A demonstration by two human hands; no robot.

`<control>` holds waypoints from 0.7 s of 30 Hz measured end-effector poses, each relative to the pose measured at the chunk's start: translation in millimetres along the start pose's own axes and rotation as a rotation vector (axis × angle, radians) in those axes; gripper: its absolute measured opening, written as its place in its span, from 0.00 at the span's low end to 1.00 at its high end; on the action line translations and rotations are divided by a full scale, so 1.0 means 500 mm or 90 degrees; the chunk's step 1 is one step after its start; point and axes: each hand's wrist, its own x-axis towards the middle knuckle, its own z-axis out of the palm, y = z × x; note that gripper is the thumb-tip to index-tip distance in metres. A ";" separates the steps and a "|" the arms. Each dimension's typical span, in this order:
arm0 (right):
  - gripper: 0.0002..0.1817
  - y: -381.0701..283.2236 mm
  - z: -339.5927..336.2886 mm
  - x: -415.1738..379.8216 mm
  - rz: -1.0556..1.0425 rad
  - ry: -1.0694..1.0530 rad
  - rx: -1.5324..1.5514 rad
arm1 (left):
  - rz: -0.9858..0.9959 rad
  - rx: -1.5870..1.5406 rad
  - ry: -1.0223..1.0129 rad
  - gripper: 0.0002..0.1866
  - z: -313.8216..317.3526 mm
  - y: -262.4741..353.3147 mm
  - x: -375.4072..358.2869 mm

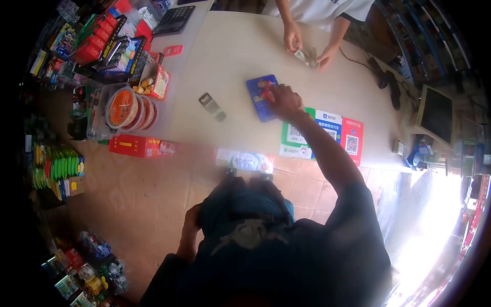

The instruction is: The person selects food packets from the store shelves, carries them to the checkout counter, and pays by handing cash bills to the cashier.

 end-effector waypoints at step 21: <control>0.29 -0.132 -0.062 -0.031 0.407 -0.055 0.637 | -0.125 0.124 -0.339 0.17 -0.064 0.317 0.023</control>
